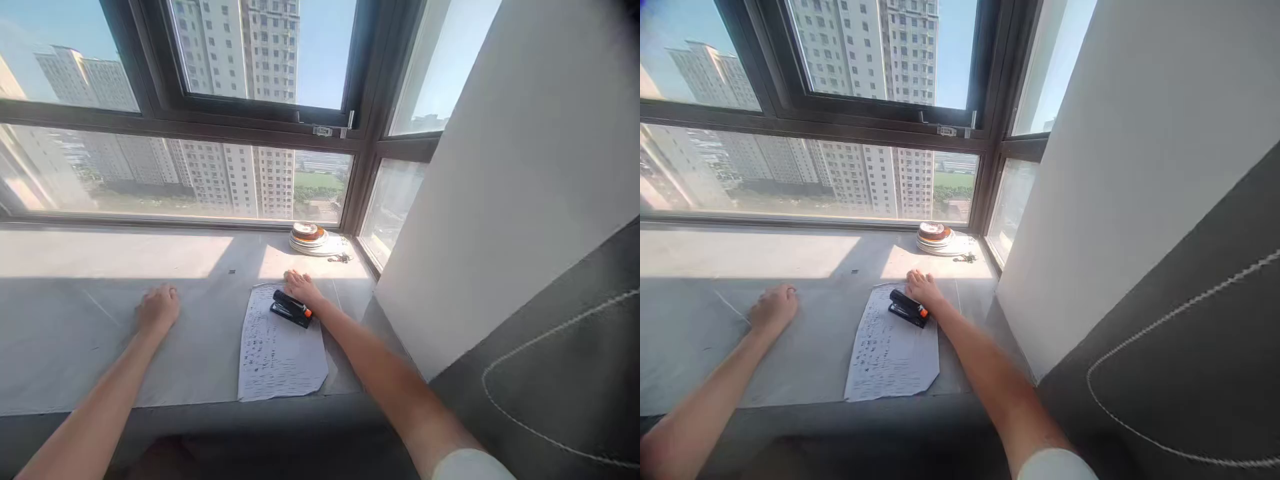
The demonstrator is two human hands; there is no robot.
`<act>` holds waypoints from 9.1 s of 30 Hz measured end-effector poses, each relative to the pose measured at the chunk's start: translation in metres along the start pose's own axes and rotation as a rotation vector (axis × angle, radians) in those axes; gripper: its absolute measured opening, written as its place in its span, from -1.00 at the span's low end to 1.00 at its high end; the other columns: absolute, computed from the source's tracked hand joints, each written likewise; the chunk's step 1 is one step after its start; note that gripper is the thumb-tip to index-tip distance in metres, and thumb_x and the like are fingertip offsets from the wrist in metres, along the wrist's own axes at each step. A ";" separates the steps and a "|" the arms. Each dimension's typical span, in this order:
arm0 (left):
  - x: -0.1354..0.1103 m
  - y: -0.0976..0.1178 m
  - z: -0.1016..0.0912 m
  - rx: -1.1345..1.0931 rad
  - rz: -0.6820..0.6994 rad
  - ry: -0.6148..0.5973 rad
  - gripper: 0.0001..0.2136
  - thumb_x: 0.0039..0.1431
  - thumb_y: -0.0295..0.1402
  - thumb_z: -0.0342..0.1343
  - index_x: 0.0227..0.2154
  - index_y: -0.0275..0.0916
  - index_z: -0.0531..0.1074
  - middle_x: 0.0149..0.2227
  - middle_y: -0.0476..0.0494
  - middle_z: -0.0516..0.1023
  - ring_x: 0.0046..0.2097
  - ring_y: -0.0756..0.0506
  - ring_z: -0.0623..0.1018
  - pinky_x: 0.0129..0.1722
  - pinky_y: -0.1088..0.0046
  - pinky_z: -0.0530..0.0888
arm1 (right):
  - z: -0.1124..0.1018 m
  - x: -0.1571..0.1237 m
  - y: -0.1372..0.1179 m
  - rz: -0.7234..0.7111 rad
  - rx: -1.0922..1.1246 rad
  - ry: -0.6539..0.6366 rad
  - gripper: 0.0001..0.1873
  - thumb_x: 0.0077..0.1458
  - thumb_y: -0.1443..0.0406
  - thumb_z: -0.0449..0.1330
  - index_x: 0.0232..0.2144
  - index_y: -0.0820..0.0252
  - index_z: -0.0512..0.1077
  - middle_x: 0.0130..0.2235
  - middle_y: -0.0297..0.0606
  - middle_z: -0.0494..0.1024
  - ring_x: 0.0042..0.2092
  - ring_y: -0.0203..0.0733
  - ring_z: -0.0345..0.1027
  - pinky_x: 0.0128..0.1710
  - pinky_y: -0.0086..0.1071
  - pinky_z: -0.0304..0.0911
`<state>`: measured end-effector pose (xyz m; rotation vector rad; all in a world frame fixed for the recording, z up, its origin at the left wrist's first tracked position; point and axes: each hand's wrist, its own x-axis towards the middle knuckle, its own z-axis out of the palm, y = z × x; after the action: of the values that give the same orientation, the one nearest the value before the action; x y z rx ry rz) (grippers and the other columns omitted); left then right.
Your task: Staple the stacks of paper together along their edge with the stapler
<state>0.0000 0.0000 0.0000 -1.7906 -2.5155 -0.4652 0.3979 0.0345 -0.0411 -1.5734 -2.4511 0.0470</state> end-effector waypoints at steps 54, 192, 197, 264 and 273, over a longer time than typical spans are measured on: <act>-0.027 0.211 0.075 -0.508 0.662 -0.116 -0.74 0.38 -0.22 0.09 -0.37 -0.18 0.57 -0.26 -0.14 0.48 -0.26 -0.14 0.51 -0.27 0.35 0.39 | -0.089 -0.058 -0.013 -0.179 0.227 0.018 -0.56 0.24 0.14 0.34 0.11 0.05 0.37 -0.16 -0.25 0.64 -0.24 -0.11 0.45 -0.30 -0.33 0.10; -0.030 0.213 0.064 -0.683 0.591 -0.035 -0.74 0.29 -0.23 0.03 -0.50 -0.17 0.43 -0.44 -0.15 0.59 -0.33 -0.17 0.52 -0.30 0.31 0.38 | -0.065 -0.033 0.055 0.287 -0.108 0.123 -0.49 0.52 0.24 -0.12 -0.48 0.16 0.38 -0.36 -0.22 0.55 -0.29 -0.17 0.32 -0.21 -0.28 0.02; -0.029 0.213 0.068 -0.667 0.639 -0.074 -0.73 0.26 -0.21 0.05 -0.50 -0.17 0.49 -0.43 -0.14 0.63 -0.33 -0.17 0.54 -0.29 0.31 0.39 | -0.072 -0.037 0.064 0.280 0.058 0.221 -0.53 0.51 0.18 -0.14 -0.50 0.10 0.16 -0.43 -0.33 0.39 -0.38 -0.20 0.18 -0.33 -0.30 -0.06; -0.036 0.221 0.067 -0.706 0.781 -0.205 -0.64 0.23 -0.18 0.05 -0.65 -0.21 0.27 -0.60 0.00 0.27 -0.46 -0.03 0.26 -0.38 0.36 0.20 | -0.063 -0.035 0.053 0.258 -0.014 0.171 -0.44 0.44 0.21 -0.12 -0.63 0.18 0.28 -0.49 -0.27 0.44 -0.32 -0.18 0.25 -0.12 -0.25 0.06; -0.035 0.221 0.069 -0.724 0.785 -0.195 -0.64 0.23 -0.19 0.07 -0.65 -0.21 0.33 -0.59 -0.04 0.36 -0.45 -0.06 0.33 -0.38 0.36 0.24 | -0.064 -0.035 0.051 0.262 -0.019 0.158 -0.45 0.44 0.20 -0.14 -0.64 0.17 0.16 -0.53 -0.27 0.39 -0.36 -0.19 0.21 -0.12 -0.23 0.08</act>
<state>0.2273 0.0506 -0.0218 -2.9461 -1.5478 -1.2681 0.4706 0.0183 0.0072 -1.8224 -2.1212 -0.0550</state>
